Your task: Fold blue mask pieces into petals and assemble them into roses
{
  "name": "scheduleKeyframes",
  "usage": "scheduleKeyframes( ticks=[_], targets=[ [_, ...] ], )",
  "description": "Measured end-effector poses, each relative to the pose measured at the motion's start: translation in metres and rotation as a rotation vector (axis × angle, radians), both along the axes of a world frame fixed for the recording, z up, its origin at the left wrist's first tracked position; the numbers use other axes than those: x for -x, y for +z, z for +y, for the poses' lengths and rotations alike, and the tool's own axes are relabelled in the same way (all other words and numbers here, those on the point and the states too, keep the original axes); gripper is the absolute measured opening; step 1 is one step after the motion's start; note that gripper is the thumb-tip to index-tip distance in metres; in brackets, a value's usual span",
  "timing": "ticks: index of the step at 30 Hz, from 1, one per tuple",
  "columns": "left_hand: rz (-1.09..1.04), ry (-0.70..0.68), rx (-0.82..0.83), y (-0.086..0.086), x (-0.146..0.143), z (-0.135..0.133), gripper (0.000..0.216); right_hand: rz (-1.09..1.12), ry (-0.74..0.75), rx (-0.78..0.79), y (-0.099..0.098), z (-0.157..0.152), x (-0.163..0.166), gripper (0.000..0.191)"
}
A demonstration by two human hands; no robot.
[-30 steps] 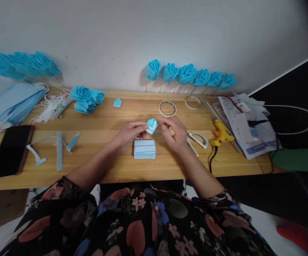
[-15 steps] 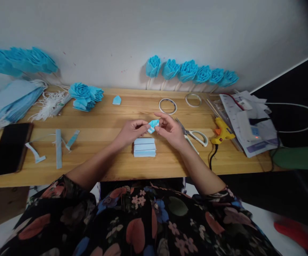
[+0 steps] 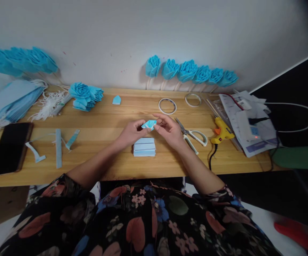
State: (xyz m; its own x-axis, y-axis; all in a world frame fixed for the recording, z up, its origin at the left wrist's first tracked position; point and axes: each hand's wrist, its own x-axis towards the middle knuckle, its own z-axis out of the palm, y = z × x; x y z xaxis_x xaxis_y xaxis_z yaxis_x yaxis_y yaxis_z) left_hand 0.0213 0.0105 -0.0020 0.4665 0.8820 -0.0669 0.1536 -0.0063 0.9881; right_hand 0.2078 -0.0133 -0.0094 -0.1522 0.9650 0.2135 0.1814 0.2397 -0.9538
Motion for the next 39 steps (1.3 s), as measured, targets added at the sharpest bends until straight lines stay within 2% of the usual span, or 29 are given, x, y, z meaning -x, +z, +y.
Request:
scheduleKeyframes(
  ticks=[7, 15, 21, 33, 39],
  targets=[
    [0.018, -0.056, 0.019, 0.0029, 0.0013, -0.0004, 0.027, 0.014, -0.050, -0.009, -0.0009, 0.0010, 0.0001, 0.039],
    [0.011, -0.045, 0.017, -0.0019, 0.0027, 0.0016, 0.022, 0.077, -0.044, 0.023, -0.0008, 0.0026, -0.0021, 0.038],
    [-0.002, -0.042, 0.012, -0.0048, 0.0010, 0.0026, 0.027, 0.029, 0.033, 0.039, -0.0049, 0.0023, -0.0006, 0.051],
    [0.022, -0.051, 0.034, 0.0005, 0.0010, 0.0011, 0.021, 0.045, 0.014, 0.051, -0.0034, 0.0019, -0.0033, 0.037],
    [-0.025, -0.035, 0.046, 0.0004, 0.0004, 0.0007, 0.026, 0.054, 0.015, 0.039, -0.0018, 0.0017, -0.0019, 0.041]
  ],
)
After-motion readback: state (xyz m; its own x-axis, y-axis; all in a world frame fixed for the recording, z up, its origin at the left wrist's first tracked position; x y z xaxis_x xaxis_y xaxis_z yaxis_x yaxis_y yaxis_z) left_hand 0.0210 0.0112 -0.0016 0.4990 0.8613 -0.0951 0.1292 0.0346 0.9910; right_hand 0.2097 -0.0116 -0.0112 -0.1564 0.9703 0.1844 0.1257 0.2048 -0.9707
